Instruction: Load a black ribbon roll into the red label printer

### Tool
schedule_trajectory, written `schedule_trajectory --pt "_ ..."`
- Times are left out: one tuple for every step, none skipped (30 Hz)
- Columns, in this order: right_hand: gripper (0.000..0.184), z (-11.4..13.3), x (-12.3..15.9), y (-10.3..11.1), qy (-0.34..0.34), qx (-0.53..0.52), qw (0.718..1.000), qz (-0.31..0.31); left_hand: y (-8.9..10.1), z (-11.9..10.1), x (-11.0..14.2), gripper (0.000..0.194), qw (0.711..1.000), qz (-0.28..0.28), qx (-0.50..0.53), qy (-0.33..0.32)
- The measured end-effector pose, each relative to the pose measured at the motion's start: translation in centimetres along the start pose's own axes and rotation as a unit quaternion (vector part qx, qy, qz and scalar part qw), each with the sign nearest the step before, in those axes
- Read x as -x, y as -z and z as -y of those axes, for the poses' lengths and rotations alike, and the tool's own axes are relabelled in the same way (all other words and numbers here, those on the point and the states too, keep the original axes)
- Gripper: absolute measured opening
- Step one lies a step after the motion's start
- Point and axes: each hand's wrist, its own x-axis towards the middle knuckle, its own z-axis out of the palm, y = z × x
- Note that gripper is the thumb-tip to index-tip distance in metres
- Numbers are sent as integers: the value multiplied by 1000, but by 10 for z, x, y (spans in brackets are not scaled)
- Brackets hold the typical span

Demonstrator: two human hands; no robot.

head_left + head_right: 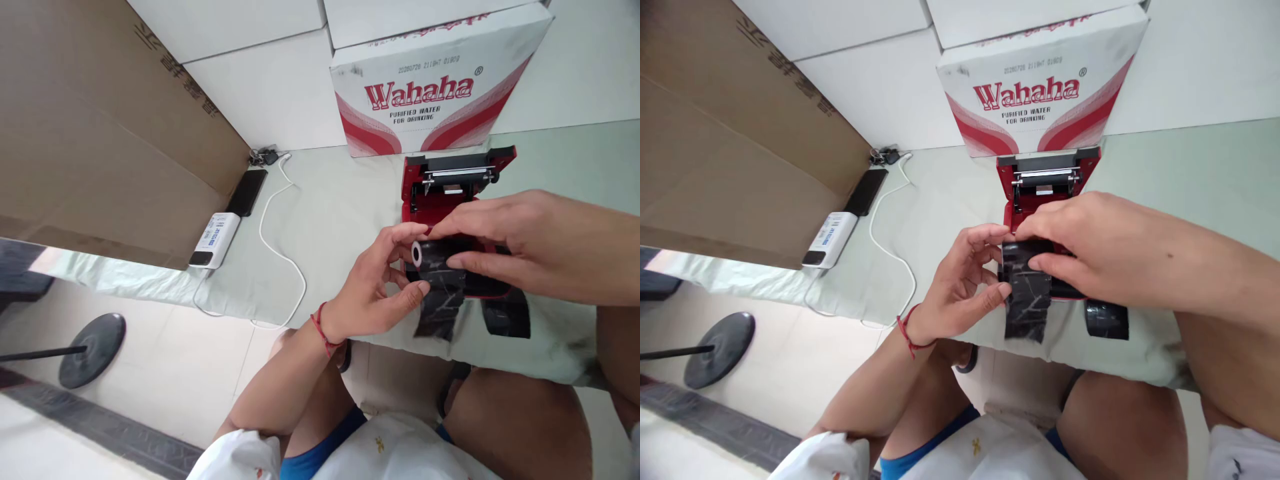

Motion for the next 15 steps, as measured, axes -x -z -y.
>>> schedule_trajectory --pt "46 -2 -1 4 -13 12 1000 8 0 1 1 59 999 -7 -37 -36" --pt "46 -4 -3 7 -31 28 999 18 0 3 2 63 994 -19 -81 -73" --pt "44 -7 -5 9 -52 47 997 26 0 4 3 68 985 -33 -131 -109" --pt "42 -10 -8 9 -77 67 994 29 0 5 3 72 972 -47 -181 -141" --pt "41 -14 -11 9 -104 88 990 31 0 6 4 75 957 -58 -229 -169" --pt "40 -17 -14 7 -128 107 985 33 0 7 4 75 941 -61 -271 -194" --pt "40 -19 -17 5 -151 126 980 36 -1 7 4 74 926 -58 -303 -218" --pt "41 -22 -20 1 -168 145 974 42 -2 8 4 72 912 -49 -326 -244" --pt "43 -24 -23 -3 -179 162 969 46 -3 8 5 70 900 -37 -341 -269" --pt "45 -25 -25 -7 -186 179 965 50 -5 8 5 67 889 -24 -353 -291" --pt "46 -27 -27 -11 -191 194 961 52 -8 9 6 64 878 -12 -365 -309" --pt "47 -28 -29 -15 -194 206 958 54 -10 9 8 60 869 -5 -377 -321" --pt "48 -29 -30 -18 -195 214 955 55 -13 10 9 55 860 -1 -393 -325" --pt "48 -30 -32 -20 -196 220 954 55 -15 11 10 50 853 2 -410 -322" --pt "48 -31 -34 -22 -196 223 953 55 -16 11 11 45 847 3 -427 -316"
